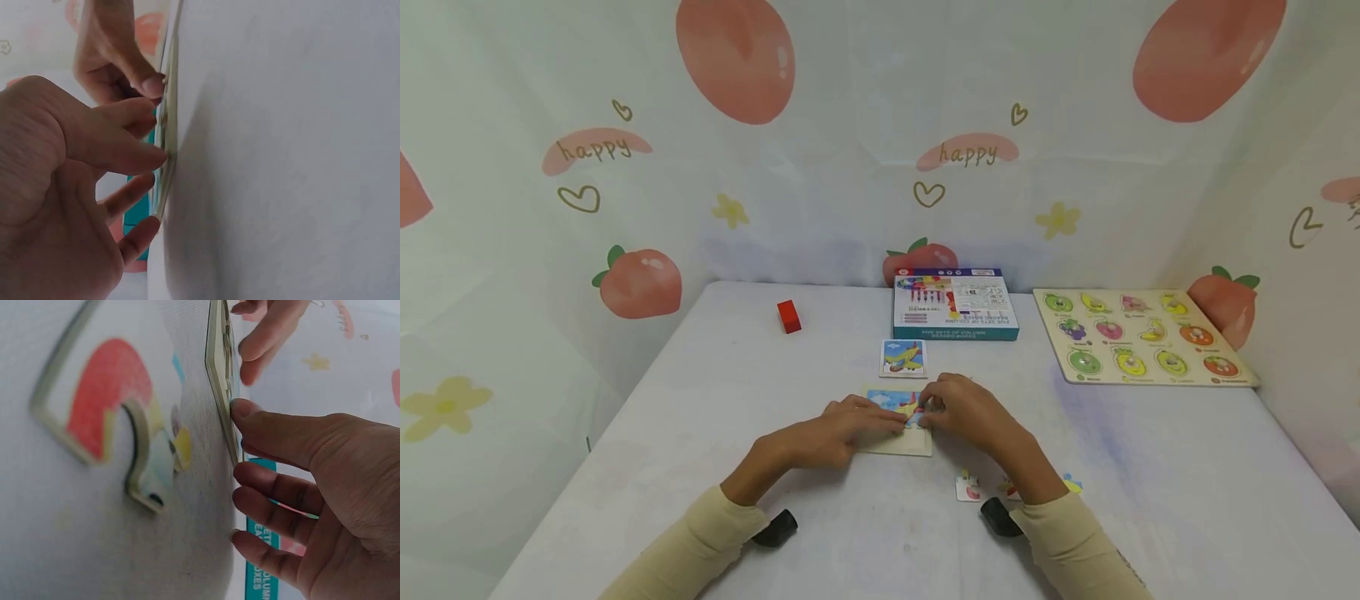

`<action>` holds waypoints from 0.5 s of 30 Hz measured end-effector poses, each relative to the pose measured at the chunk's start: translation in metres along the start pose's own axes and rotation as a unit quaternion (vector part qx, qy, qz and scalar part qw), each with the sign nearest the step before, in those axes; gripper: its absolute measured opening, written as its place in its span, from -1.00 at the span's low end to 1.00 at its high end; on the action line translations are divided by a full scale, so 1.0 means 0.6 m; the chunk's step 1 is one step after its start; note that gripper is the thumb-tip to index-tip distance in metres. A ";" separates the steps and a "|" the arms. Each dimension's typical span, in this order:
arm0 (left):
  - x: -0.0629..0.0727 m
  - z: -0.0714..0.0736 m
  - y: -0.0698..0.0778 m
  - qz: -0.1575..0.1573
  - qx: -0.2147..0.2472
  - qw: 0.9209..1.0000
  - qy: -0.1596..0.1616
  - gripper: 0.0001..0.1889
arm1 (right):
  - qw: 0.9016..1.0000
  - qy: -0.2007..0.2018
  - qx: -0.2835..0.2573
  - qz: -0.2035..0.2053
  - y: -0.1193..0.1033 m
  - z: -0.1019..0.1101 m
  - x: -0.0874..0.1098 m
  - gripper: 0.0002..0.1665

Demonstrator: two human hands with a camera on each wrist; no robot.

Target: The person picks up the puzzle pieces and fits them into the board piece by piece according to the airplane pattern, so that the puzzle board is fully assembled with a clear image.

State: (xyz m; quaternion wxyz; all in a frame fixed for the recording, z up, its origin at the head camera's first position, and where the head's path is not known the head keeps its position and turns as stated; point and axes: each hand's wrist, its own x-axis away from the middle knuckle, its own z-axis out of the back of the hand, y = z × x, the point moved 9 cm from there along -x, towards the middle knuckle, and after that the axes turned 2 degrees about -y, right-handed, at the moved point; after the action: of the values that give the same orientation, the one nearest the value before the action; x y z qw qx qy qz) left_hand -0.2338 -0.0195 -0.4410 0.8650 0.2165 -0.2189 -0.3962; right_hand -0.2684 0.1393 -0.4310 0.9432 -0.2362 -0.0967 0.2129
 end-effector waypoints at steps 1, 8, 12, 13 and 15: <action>-0.001 -0.004 -0.001 0.006 0.000 1.000 -0.007 -0.14 | 1.000 -0.001 0.000 0.001 -0.001 0.000 0.000 -0.71; 0.000 -0.015 0.003 0.018 -0.038 0.999 -0.021 -0.15 | 1.000 0.000 -0.009 0.005 -0.007 0.001 0.001 -0.71; 0.000 -0.015 0.003 0.022 -0.039 0.999 -0.017 -0.16 | 1.000 -0.006 -0.008 0.006 -0.004 0.001 0.003 -0.68; 0.001 -0.015 0.003 0.023 -0.039 0.999 -0.017 -0.16 | 1.000 -0.008 -0.009 0.004 -0.002 0.002 0.004 -0.67; 0.000 -0.015 0.001 0.025 -0.036 0.999 -0.016 -0.15 | 1.000 -0.011 -0.011 0.006 -0.001 0.002 0.005 -0.66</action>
State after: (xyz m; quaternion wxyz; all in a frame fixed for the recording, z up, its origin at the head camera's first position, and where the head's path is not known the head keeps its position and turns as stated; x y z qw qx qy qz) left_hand -0.2283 -0.0173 -0.4478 0.8783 0.1734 -0.2234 -0.3856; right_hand -0.2658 0.1407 -0.4297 0.9380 -0.2452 -0.1075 0.2203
